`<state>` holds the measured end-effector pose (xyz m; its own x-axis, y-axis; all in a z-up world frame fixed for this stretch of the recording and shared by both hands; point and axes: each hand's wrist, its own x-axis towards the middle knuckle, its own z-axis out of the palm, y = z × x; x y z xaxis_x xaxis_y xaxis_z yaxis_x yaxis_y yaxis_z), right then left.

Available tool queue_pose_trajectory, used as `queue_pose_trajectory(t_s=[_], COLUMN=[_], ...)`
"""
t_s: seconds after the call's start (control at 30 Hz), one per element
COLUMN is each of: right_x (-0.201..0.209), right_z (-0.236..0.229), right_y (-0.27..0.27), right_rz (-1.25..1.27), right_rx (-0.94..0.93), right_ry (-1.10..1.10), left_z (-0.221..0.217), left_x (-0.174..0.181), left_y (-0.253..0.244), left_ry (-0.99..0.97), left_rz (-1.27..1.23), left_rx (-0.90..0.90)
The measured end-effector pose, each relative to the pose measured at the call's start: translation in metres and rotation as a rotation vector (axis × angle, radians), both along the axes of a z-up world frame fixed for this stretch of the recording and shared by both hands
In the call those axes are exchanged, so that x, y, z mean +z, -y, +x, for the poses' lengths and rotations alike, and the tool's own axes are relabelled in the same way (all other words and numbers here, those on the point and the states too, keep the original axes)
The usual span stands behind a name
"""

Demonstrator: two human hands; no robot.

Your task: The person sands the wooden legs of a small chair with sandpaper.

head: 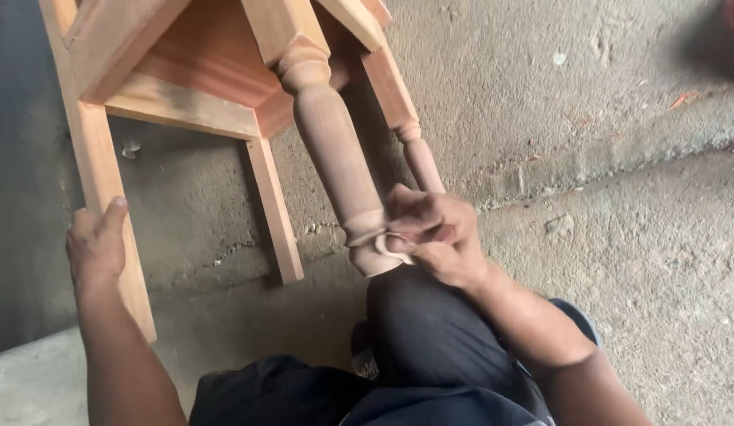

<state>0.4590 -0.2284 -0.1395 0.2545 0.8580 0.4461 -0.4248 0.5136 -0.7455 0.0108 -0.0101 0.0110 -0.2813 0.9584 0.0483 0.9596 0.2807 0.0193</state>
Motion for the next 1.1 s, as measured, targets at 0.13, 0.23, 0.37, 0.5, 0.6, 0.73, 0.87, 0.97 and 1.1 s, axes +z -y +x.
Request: queue_pose_trajectory(t_s=[0.13,0.23,0.37,0.5,0.6,0.73,0.87,0.97,1.1], right_x=[-0.002,0.014,0.006,0.01,0.016,0.004,0.005,0.017,0.049], right_z=[0.005,0.005,0.01,0.004,0.003,0.006,0.0,0.006,0.021], right_y=[-0.003,-0.012,-0.017,-0.007,-0.007,0.002,0.001,0.007,-0.007], right_rz=[-0.047,0.127,0.156,0.034,-0.133,-0.185,-0.029,-0.099,0.074], right_rx=[0.148,0.035,0.105,-0.107,-0.334,-0.144,-0.146,-0.091,-0.195], right_ry=[-0.156,-0.028,-0.177,0.099,0.243,-0.274,0.008,0.092,0.255], left_z=[0.019,0.039,-0.003,0.001,0.007,0.018,0.016,-0.003,-0.006], left_x=[0.011,0.018,0.003,-0.001,0.005,0.01,0.007,0.001,-0.002], left_y=[-0.014,0.01,-0.025,-0.004,-0.003,-0.006,-0.001,-0.004,-0.022], left_ry=[0.027,0.074,0.055,0.058,0.099,0.082,0.119,0.124,0.111], left_rz=[0.027,-0.013,0.069,0.039,0.049,0.057,0.06,0.05,0.083], left_rx=[0.057,0.097,-0.03,-0.029,-0.033,-0.013,-0.025,-0.045,-0.068])
